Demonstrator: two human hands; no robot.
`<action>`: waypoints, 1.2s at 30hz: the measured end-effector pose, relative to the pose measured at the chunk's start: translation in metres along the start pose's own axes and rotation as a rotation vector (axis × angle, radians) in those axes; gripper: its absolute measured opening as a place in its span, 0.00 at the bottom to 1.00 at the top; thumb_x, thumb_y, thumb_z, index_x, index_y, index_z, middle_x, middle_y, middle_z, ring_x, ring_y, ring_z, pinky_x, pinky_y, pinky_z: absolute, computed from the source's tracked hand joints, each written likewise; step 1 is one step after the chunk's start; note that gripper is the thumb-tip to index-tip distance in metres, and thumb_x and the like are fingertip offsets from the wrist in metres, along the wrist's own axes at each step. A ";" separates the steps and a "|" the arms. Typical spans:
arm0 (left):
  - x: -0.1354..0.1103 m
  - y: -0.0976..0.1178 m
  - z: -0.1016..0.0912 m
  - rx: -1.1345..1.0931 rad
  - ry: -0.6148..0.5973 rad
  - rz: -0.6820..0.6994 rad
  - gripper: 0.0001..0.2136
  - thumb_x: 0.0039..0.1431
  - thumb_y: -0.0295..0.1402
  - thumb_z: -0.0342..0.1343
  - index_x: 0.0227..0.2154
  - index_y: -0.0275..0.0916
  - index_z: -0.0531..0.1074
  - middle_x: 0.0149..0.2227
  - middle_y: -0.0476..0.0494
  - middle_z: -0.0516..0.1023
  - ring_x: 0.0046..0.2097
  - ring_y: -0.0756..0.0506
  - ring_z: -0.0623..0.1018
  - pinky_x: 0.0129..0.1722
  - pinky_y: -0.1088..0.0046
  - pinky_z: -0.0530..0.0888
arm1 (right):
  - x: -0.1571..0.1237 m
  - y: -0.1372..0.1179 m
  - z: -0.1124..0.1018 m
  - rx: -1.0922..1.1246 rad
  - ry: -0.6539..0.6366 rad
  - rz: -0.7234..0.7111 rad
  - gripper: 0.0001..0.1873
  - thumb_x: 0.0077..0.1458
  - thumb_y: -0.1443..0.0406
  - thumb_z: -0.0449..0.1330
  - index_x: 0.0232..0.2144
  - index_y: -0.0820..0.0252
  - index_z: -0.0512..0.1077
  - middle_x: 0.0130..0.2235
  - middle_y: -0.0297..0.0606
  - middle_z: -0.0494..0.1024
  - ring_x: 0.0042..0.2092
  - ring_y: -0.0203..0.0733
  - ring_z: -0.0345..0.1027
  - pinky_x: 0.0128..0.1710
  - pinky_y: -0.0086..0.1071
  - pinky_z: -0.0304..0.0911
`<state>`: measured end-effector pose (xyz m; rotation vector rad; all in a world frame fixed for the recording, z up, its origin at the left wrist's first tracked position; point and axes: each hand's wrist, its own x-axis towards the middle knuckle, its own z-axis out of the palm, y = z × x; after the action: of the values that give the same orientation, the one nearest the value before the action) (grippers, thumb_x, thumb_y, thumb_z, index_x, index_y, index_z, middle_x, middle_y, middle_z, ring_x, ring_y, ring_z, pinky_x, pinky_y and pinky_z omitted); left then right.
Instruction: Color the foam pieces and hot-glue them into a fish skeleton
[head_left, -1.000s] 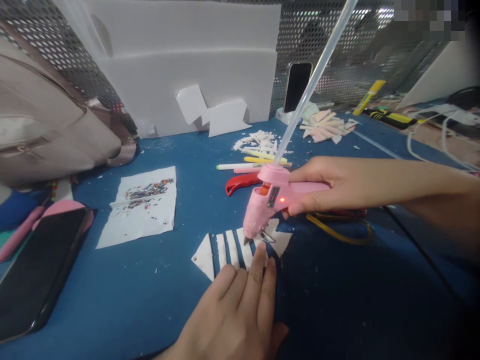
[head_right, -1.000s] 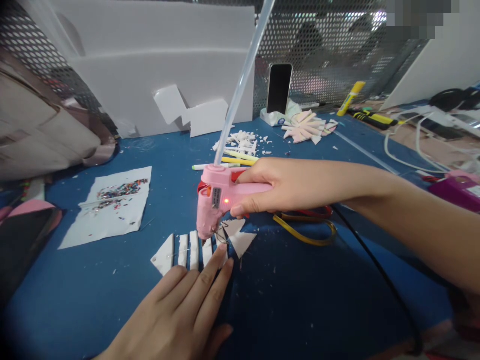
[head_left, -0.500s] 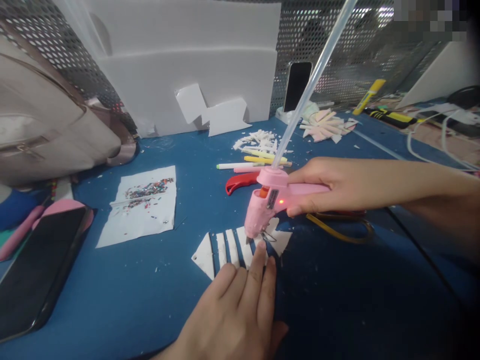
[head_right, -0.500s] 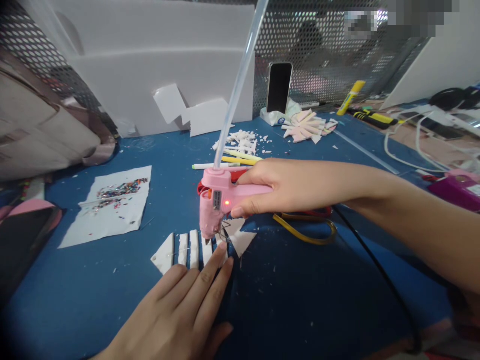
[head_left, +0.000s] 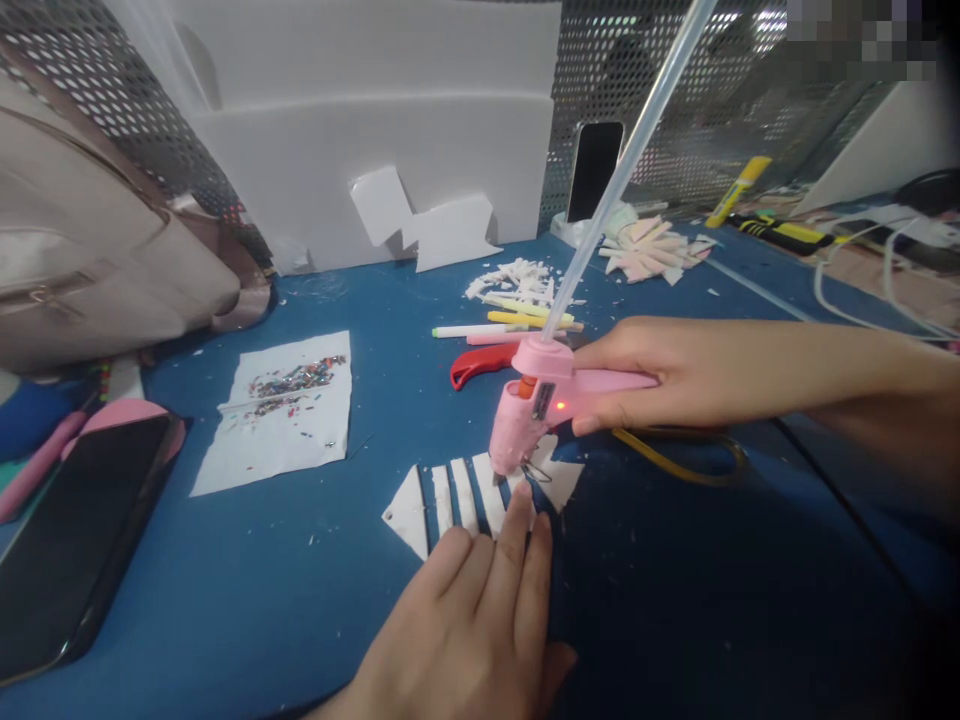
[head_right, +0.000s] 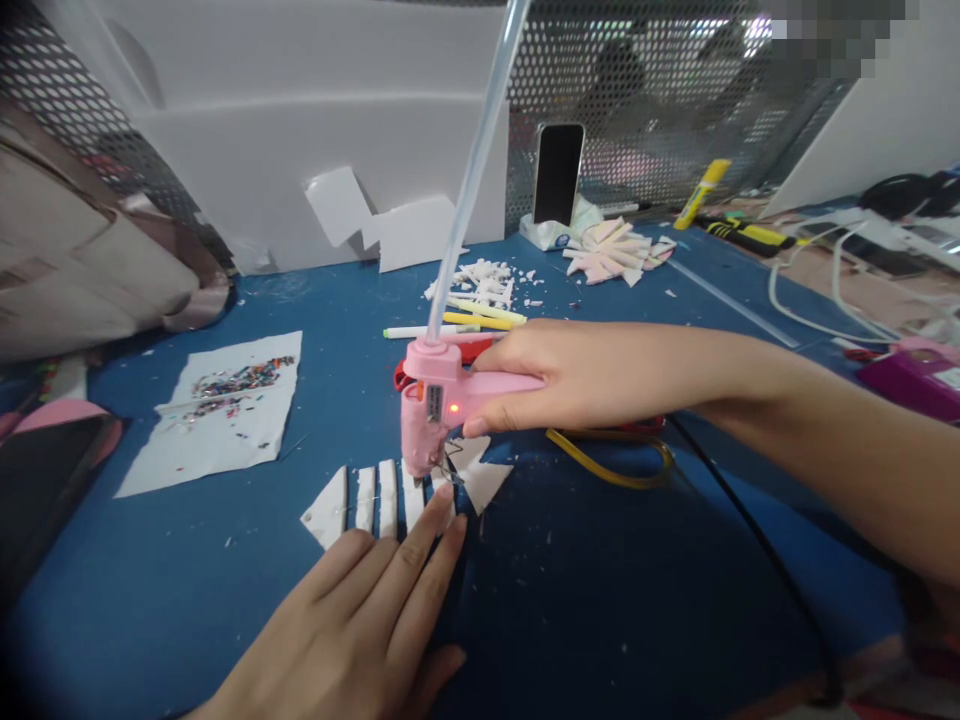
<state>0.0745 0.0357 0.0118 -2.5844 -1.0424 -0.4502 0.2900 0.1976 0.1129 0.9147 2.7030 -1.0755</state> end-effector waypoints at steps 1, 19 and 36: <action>0.000 0.000 0.000 -0.003 -0.001 0.004 0.20 0.69 0.35 0.40 0.51 0.24 0.70 0.54 0.26 0.73 0.42 0.41 0.82 0.38 0.67 0.70 | 0.000 -0.001 0.000 -0.012 -0.018 -0.001 0.19 0.61 0.51 0.57 0.43 0.58 0.74 0.29 0.32 0.73 0.27 0.35 0.60 0.25 0.30 0.53; 0.001 0.000 0.002 -0.012 0.007 -0.001 0.20 0.69 0.34 0.40 0.50 0.24 0.71 0.54 0.26 0.74 0.42 0.41 0.82 0.38 0.67 0.70 | -0.001 -0.006 0.000 -0.038 -0.036 -0.031 0.16 0.64 0.55 0.54 0.41 0.61 0.73 0.26 0.30 0.66 0.26 0.34 0.53 0.30 0.31 0.51; 0.002 0.000 -0.002 0.000 0.017 -0.005 0.20 0.69 0.33 0.39 0.50 0.24 0.71 0.54 0.26 0.74 0.41 0.42 0.82 0.37 0.68 0.70 | -0.001 -0.002 -0.001 0.022 -0.009 0.013 0.13 0.59 0.54 0.58 0.36 0.56 0.74 0.25 0.29 0.70 0.26 0.36 0.59 0.24 0.29 0.50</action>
<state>0.0760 0.0363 0.0141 -2.5739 -1.0433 -0.4718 0.2897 0.1964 0.1149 0.9274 2.6793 -1.1058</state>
